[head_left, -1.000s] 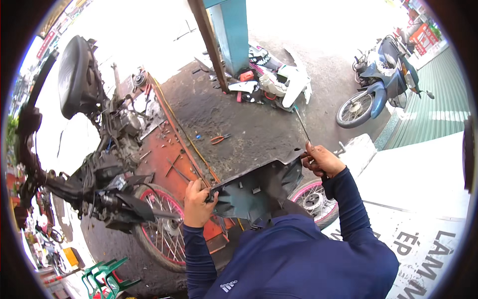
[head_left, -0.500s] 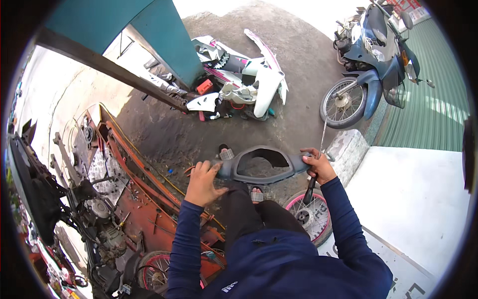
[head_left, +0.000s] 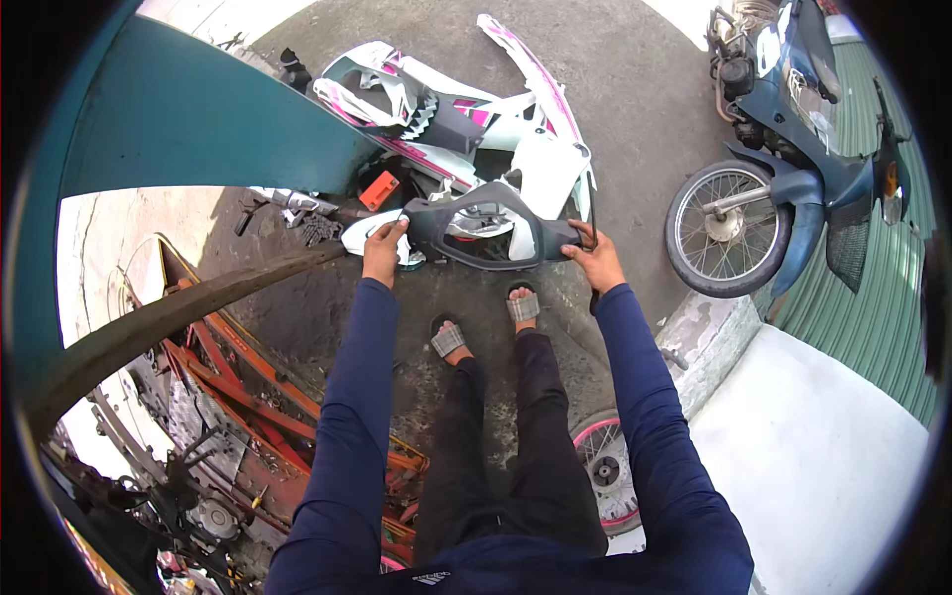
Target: The recorder is repairing a motorcycle, including dismantling components and working on the dashboard area.
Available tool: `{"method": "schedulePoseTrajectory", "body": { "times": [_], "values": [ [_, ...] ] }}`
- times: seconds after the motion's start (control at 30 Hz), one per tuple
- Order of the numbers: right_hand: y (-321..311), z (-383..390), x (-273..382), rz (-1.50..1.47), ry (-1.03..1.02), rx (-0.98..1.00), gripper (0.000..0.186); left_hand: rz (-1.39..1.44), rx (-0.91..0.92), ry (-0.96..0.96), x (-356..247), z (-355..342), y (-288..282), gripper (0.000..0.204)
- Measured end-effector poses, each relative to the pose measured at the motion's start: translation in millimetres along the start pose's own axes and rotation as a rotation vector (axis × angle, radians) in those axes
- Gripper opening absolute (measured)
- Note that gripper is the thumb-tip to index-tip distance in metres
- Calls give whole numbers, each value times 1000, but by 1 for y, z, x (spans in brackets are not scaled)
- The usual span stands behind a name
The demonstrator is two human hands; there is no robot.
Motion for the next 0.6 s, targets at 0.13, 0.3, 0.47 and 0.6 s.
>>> {"method": "schedulePoseTrajectory", "body": {
  "times": [0.13, 0.3, 0.47, 0.6],
  "values": [
    [2, -110, -67, 261, 28, -24, 51, 8, -121, -21, 11, -101, 11, 35],
    [11, -188, -129, 500, 52, -8, 51, -118, -180, 89, 36, -179, 27, 40],
    [28, -210, -152, 592, -5, 13, 56, -39, -223, 200, 63, -193, 34, 37],
    [39, -203, -155, 700, -2, -20, 60, 382, -382, 45, 97, -154, 6, 33]
  ]
}}
Point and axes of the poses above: each hand's wrist, its own z-axis away from the middle knuckle, its own y-axis out of the palm, x = y × z, the point moved 7 cm from there along -z, towards the middle knuckle, and after that the axes turned 1 degree about -y, right-handed, at the moved point
